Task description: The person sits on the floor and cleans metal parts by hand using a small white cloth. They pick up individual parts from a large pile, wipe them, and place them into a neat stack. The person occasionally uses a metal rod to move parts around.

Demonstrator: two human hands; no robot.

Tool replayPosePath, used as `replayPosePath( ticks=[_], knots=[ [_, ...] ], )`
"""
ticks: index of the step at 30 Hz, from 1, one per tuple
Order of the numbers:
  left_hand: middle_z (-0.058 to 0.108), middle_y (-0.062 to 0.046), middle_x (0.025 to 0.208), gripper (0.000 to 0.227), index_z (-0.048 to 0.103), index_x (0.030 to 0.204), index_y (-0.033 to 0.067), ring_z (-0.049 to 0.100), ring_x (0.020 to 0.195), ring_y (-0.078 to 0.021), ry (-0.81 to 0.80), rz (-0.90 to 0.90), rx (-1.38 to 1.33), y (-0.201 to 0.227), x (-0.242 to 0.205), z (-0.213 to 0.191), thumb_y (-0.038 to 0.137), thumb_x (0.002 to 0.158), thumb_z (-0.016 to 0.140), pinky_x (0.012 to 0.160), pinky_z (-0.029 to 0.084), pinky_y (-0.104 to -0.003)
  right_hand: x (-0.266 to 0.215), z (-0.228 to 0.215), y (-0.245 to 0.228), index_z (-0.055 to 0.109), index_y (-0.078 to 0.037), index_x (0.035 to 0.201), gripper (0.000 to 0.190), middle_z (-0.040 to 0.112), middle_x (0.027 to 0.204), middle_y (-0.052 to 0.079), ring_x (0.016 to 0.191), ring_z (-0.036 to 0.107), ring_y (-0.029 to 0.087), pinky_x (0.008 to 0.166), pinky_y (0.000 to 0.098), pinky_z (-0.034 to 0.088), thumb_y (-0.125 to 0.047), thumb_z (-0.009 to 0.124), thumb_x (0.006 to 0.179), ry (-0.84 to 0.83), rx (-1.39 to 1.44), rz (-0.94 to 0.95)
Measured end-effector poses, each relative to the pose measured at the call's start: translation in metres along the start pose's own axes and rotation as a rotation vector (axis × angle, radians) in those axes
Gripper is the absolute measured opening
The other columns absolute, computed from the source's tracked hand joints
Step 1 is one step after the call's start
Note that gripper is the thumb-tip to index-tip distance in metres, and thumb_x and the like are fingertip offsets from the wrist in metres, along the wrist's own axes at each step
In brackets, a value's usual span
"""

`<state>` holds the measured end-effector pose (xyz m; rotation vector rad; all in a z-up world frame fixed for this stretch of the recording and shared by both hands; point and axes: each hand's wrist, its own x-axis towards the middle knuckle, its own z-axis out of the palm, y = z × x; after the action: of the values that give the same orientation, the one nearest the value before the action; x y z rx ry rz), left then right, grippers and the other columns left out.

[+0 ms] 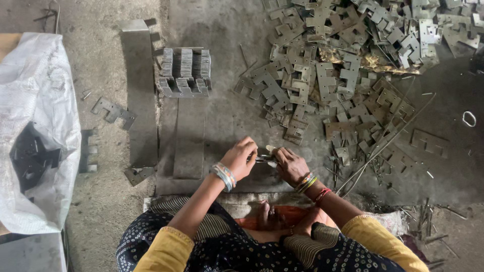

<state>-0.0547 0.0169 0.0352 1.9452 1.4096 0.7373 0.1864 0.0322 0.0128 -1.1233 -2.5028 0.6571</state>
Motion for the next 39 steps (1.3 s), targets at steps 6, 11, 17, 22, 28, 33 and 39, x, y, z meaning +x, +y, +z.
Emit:
replayPosePath(
  ticks=[6,11,17,22,28,33,39],
  knots=[
    [0.070,-0.013,0.096,0.012,0.062,0.097,0.0056,0.070,0.081,-0.0348,-0.116,-0.244,0.110,-0.001,0.003,0.004,0.017,0.096,0.059,0.073,0.056,-0.047,0.001,-0.003,-0.003,0.056,-0.006,0.123,0.043,0.063,0.112,0.011,0.105,0.063,0.033,0.078,0.0415,0.057,-0.009,0.068,0.082,-0.022,-0.009,0.010],
    [0.074,-0.018,0.091,0.018,0.073,0.089,0.0069,0.072,0.086,-0.0349,-0.317,-0.547,0.100,-0.072,0.048,0.040,0.023,0.087,0.065,0.079,0.057,-0.044,0.000,-0.007,-0.005,0.052,-0.006,0.139,0.061,0.063,0.116,0.011,0.109,0.060,0.033,0.085,0.0425,0.056,-0.006,0.065,0.079,-0.048,0.002,-0.030],
    [0.072,-0.017,0.095,0.019,0.073,0.089,0.0048,0.071,0.088,-0.0318,-0.582,-0.407,0.174,-0.107,0.071,0.051,0.021,0.090,0.063,0.081,0.057,-0.042,0.001,-0.003,0.000,0.050,-0.005,0.138,0.063,0.062,0.120,0.014,0.113,0.060,0.034,0.089,0.0422,0.055,-0.009,0.069,0.078,-0.041,-0.042,-0.059],
    [0.066,-0.012,0.106,0.013,0.070,0.095,0.0027,0.063,0.099,-0.0294,-0.226,-0.168,0.180,-0.024,0.022,0.022,0.012,0.092,0.062,0.092,0.051,-0.044,0.000,-0.004,0.002,0.052,-0.005,0.134,0.058,0.062,0.117,0.013,0.111,0.061,0.033,0.089,0.0420,0.055,-0.009,0.069,0.079,-0.035,-0.014,-0.065],
    [0.062,-0.009,0.116,0.014,0.066,0.097,0.0034,0.057,0.120,-0.0293,0.089,0.247,0.485,0.021,-0.021,-0.006,0.008,0.084,0.062,0.105,0.045,-0.051,0.005,-0.009,-0.008,0.052,-0.007,0.137,0.059,0.064,0.107,0.011,0.103,0.062,0.032,0.083,0.0416,0.056,-0.007,0.068,0.080,-0.017,-0.001,-0.045],
    [0.065,-0.012,0.103,0.013,0.063,0.103,0.0024,0.069,0.090,-0.0307,-0.154,-0.328,0.195,0.000,-0.001,0.018,0.012,0.099,0.056,0.082,0.059,-0.043,0.006,-0.013,-0.011,0.050,-0.007,0.140,0.064,0.063,0.110,0.012,0.104,0.061,0.033,0.085,0.0405,0.056,-0.003,0.066,0.078,-0.014,-0.057,-0.107],
    [0.073,-0.014,0.084,0.016,0.069,0.090,0.0048,0.072,0.080,-0.0257,-0.179,-0.798,-0.175,-0.053,0.047,0.016,0.020,0.093,0.065,0.072,0.056,-0.038,0.007,-0.015,-0.008,0.048,-0.005,0.144,0.070,0.062,0.109,0.013,0.103,0.059,0.034,0.087,0.0421,0.054,-0.005,0.066,0.076,-0.027,-0.039,-0.144]
  ],
)
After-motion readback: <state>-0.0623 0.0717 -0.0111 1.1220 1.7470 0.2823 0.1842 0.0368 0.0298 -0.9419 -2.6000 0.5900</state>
